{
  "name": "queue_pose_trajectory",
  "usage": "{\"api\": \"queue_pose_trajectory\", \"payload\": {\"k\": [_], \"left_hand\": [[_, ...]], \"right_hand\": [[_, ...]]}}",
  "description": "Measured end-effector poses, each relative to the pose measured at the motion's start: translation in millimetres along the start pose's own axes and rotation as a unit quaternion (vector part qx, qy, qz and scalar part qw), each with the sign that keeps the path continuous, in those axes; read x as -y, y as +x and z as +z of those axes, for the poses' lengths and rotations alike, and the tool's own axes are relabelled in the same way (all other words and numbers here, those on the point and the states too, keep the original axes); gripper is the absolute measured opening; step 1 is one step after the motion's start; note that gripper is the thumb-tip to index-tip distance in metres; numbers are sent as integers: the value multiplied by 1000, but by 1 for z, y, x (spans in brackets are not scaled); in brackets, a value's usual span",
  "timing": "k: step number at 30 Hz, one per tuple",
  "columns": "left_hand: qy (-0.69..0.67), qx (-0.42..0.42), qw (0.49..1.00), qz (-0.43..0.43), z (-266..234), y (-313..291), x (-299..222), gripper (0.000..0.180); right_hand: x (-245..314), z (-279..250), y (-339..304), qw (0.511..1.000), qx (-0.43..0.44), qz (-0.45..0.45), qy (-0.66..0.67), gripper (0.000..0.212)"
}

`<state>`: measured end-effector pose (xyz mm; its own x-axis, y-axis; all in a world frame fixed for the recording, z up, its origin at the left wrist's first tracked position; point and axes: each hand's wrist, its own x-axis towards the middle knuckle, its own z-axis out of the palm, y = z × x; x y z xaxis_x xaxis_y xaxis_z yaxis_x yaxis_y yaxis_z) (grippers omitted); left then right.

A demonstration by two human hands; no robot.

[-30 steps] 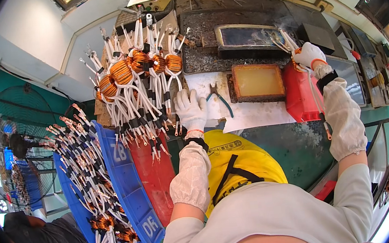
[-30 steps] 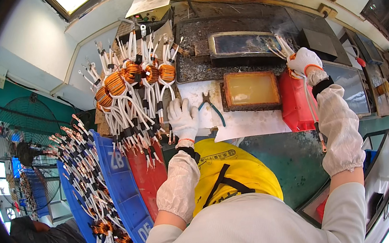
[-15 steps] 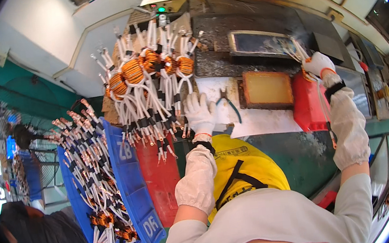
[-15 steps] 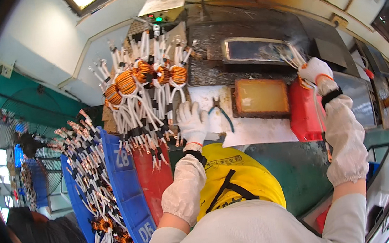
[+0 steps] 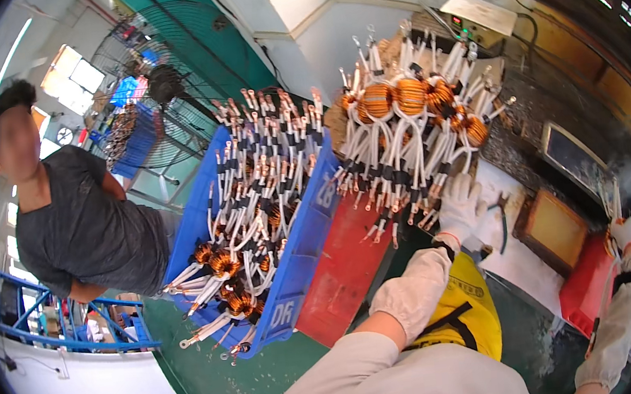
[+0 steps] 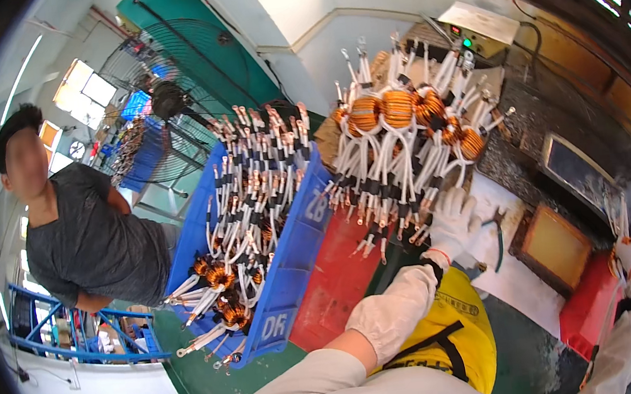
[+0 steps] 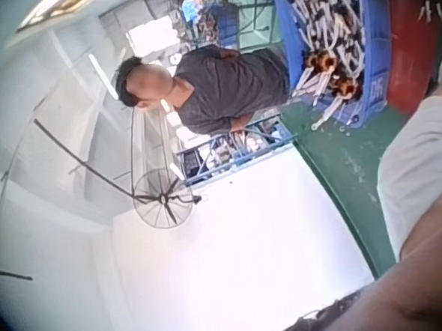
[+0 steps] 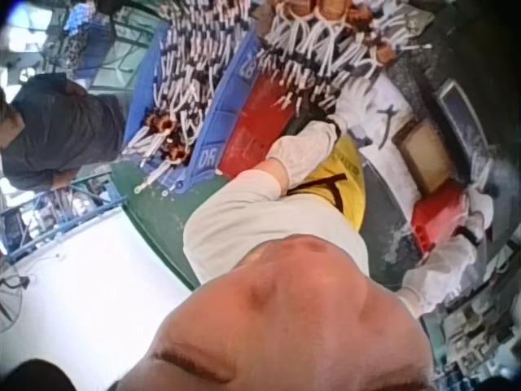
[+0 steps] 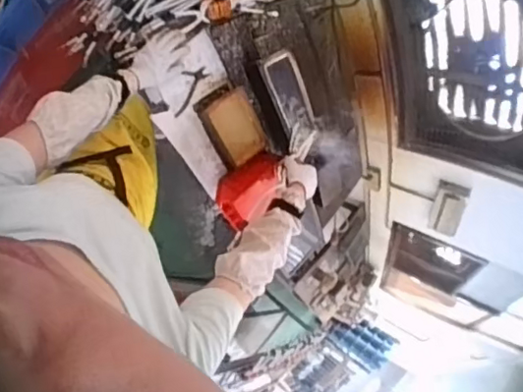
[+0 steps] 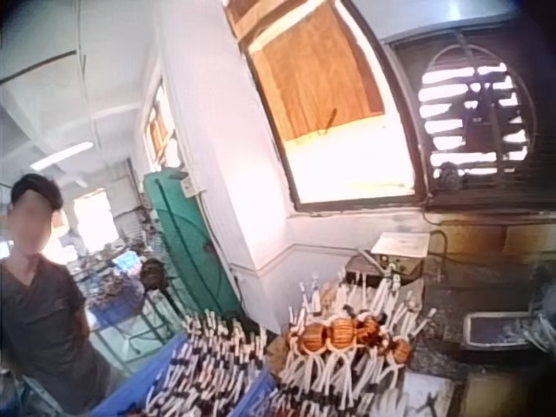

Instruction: The person is assembling and organizing copper induction coils and electrical components into a crate at an assembly station.

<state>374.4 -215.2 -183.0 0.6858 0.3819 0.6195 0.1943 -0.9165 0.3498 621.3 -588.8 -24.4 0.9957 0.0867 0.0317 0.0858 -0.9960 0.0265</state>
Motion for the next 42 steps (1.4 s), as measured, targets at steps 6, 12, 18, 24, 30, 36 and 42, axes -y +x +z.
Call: {"api": "queue_pose_trajectory", "payload": {"k": [6,12,18,24,30,36,42], "left_hand": [[-20,-8,1000,11,-4,-4,0,43],[43,108,993,12,-1,-2,14,40],[16,33,998,42,-2,6,12,41],[21,1,998,57,7,2,5,40],[18,0,998,56,1,1,6,40],[18,0,999,51,-2,5,7,39],[20,7,998,60,2,4,9,40]], "right_hand": [[3,-5,-8,1000,-8,-7,-16,53],[58,-42,-34,999,35,-9,7,43],[54,-44,-30,999,44,30,0,49],[45,-45,-31,997,56,51,-16,52],[41,-43,-32,998,53,35,7,50],[51,-48,-38,997,62,47,5,49],[43,-44,-44,996,37,68,35,55]]}}
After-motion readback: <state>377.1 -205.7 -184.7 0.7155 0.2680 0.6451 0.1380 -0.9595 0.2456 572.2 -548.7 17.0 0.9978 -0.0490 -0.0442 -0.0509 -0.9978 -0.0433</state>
